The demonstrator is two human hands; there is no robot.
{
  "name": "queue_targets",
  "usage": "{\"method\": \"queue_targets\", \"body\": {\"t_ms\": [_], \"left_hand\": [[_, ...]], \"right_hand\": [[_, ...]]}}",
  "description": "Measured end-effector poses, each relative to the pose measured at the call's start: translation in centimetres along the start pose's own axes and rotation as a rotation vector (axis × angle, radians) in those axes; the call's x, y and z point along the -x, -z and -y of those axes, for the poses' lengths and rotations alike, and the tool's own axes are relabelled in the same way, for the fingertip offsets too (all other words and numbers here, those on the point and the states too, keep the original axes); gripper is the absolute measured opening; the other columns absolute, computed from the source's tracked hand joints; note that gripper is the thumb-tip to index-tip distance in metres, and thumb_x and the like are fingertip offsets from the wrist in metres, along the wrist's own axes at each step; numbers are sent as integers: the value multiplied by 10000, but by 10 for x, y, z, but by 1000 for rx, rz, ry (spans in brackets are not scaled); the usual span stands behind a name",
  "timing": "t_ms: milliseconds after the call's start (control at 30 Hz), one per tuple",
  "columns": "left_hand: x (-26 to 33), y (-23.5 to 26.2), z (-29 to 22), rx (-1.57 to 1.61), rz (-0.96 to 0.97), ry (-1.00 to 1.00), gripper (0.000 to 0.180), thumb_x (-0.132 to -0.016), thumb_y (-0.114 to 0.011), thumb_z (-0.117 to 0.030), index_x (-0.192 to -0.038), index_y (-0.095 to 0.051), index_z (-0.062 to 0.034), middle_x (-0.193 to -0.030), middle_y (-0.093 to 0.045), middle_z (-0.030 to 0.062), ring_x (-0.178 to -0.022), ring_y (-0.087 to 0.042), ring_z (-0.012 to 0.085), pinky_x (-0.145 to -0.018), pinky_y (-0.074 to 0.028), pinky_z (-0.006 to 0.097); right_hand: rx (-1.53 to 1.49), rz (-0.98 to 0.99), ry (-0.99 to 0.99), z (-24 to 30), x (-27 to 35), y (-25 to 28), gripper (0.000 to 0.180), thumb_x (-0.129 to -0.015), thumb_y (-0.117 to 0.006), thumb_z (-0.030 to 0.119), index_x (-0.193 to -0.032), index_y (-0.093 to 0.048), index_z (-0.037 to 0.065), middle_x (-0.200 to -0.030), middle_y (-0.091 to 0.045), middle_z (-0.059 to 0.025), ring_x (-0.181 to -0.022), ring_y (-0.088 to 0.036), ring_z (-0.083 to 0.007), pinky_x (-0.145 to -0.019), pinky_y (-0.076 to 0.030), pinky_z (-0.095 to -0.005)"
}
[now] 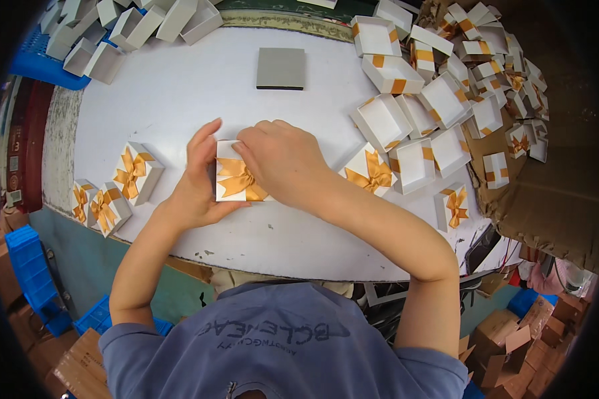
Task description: Manually assembling and packaging small gift boxes with foam inserts and ribbon bows.
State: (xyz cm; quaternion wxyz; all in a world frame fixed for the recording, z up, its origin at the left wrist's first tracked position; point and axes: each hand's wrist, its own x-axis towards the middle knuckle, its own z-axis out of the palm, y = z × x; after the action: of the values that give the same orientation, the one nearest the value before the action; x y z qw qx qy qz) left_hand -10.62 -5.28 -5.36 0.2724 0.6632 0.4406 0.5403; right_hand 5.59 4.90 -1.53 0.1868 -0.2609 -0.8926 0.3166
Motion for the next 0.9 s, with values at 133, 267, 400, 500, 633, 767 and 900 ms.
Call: {"method": "queue_targets", "body": {"t_ms": [133, 267, 400, 500, 633, 767, 900], "left_hand": [[-13, 1, -9, -424, 293, 25, 842, -620, -784, -124, -1330, -346, -10, -1353, -317, 210, -1104, -459, 352, -860, -433, 417], [-14, 7, -21, -744, 348, 11, 844, -608, -766, -191, -1333, -368, -23, -1287, -431, 149, -1154, -434, 343, -935, -345, 456], [0, 29, -44, -937, 390, 288, 814, -626, -762, -289, -1300, -396, -14, -1258, -450, 136, -1197, -407, 306, -964, -292, 477], [-17, 66, -67, -1177, 379, 333, 761, -644, -758, -295, -1258, -420, 0, -1203, -487, 144, -1155, -445, 299, -948, -312, 474], [-80, 67, -39, -830, 115, 227, 567, -736, -709, -242, -1186, -475, 13, -984, -563, 168, -933, -540, 336, -803, -425, 413], [-134, 95, 71, -1197, -70, 315, 328, -781, -662, -213, -1023, -578, -7, -904, -572, 160, -867, -552, 339, -759, -453, 427], [-134, 81, 66, -1221, 64, 225, 159, -755, -676, -189, -765, -634, -36, -1052, -548, 150, -868, -554, 366, -758, -460, 430]], "right_hand": [[109, -59, 63, -3, 11, -4, 159, -832, -572, 131, -972, -598, 61, -869, -611, -83, -804, -572, -267, -702, -448, -372], [200, -146, 145, -9, 10, -14, 232, -811, -600, 155, -1018, -583, 54, -955, -599, -66, -906, -543, -237, -780, -419, -383], [258, 67, 219, -25, -21, 6, 325, -788, -630, 192, -1062, -572, 27, -997, -597, -72, -955, -532, -244, -788, -419, -386], [455, -69, 95, -54, -41, 36, 431, -772, -654, 212, -1130, -529, 8, -1076, -584, -117, -1006, -526, -295, -813, -425, -384], [554, -21, 139, -55, -45, 30, 436, -709, -700, 226, -1067, -556, 23, -994, -589, -111, -934, -545, -276, -785, -441, -375], [523, 129, 173, -21, -24, 18, 419, -656, -727, 196, -1012, -574, 36, -903, -577, -88, -830, -554, -245, -714, -460, -362], [485, 77, 221, -37, 6, 33, 366, -651, -715, 148, -975, -596, 29, -886, -571, -77, -791, -547, -235, -641, -450, -330]]}}
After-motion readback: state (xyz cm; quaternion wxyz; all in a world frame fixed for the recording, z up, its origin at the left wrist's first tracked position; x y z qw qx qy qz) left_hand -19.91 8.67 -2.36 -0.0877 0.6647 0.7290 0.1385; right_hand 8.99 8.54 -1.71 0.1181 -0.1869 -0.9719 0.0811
